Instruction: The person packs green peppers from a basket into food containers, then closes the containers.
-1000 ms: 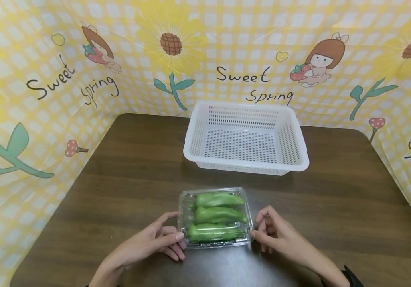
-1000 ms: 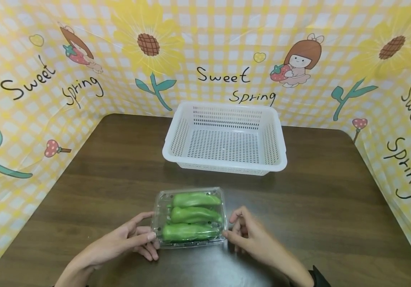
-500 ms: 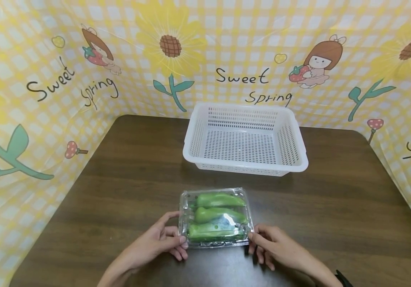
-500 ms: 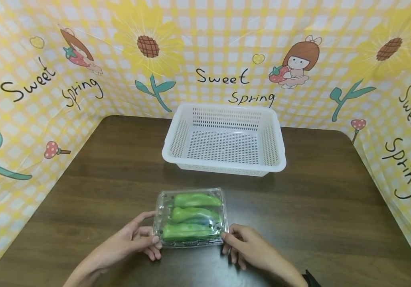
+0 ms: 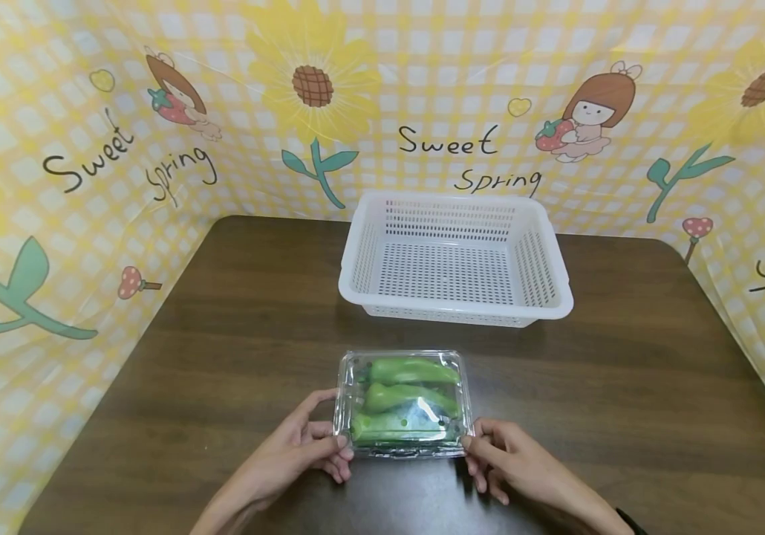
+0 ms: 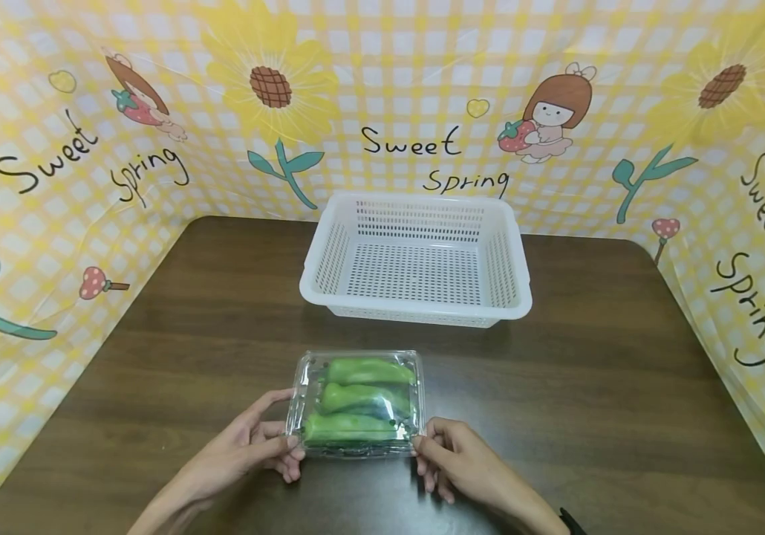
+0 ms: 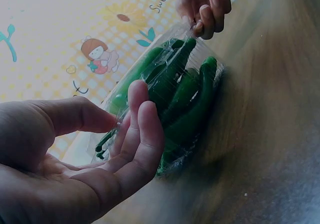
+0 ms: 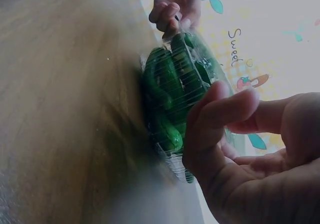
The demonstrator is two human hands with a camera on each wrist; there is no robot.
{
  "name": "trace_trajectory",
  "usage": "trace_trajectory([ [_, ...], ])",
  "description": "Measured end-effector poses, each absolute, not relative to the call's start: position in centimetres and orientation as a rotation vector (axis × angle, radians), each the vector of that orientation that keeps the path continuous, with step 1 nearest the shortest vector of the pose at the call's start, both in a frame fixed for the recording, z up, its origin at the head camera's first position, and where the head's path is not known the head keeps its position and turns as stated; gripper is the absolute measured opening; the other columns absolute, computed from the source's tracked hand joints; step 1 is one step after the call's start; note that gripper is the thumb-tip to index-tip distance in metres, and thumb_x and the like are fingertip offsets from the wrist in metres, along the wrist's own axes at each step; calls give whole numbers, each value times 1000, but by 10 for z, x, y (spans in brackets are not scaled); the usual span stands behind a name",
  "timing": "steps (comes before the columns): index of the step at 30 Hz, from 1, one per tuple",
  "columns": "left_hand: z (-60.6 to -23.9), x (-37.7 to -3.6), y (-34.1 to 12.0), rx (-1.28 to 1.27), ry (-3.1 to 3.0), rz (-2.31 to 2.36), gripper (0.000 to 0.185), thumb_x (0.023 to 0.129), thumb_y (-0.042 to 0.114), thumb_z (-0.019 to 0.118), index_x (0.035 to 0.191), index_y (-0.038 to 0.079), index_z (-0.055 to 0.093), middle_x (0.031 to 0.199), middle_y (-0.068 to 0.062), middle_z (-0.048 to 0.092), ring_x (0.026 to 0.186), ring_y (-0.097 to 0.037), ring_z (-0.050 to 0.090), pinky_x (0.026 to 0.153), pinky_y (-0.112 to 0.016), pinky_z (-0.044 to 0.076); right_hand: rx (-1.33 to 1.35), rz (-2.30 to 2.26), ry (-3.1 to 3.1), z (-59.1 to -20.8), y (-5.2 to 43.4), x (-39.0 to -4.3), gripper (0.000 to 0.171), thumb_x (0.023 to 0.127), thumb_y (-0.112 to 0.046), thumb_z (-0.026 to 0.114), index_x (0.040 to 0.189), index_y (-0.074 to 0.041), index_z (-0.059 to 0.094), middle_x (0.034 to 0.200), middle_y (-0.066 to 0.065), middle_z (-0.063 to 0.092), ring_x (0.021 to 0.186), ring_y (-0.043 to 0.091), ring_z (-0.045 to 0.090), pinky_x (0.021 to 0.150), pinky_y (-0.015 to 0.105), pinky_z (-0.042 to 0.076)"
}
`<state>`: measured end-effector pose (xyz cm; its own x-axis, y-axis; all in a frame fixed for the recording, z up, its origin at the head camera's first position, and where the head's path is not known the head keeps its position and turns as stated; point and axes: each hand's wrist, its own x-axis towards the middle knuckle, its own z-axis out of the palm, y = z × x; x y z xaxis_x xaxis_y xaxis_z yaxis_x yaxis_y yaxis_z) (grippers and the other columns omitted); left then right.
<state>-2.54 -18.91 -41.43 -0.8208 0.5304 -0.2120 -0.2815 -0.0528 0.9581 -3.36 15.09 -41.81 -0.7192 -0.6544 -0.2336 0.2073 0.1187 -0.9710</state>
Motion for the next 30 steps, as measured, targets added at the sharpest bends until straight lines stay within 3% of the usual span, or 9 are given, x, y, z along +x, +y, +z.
trace_trajectory([
  [9, -414, -28, -183, 263, 1670, 1913, 71, 96, 3, 59, 152, 4, 14, 92, -11, 66, 74, -17, 70, 71, -33, 63, -435, -1628, 1819, -417, 157, -31, 38, 105, -20, 49, 94, 16, 50, 72, 4, 60, 49, 5, 51, 36, 21, 44],
  [19, -415, -32, -169, 308, 1617, 1913, 71, 97, 2, 58, 152, 5, 14, 93, -11, 66, 74, -17, 70, 71, -33, 63, -414, -1622, 1850, -414, 171, -25, 35, 105, -17, 48, 95, 17, 51, 77, 13, 62, 54, 9, 58, 36, 21, 45],
  [30, -415, -37, -154, 310, 1585, 1884, 73, 97, 4, 60, 153, 6, 14, 98, -18, 66, 82, -25, 73, 80, -45, 63, -445, -1595, 1908, -414, 192, -26, 32, 106, -16, 47, 94, 14, 54, 78, 19, 64, 56, 14, 63, 36, 28, 50],
])
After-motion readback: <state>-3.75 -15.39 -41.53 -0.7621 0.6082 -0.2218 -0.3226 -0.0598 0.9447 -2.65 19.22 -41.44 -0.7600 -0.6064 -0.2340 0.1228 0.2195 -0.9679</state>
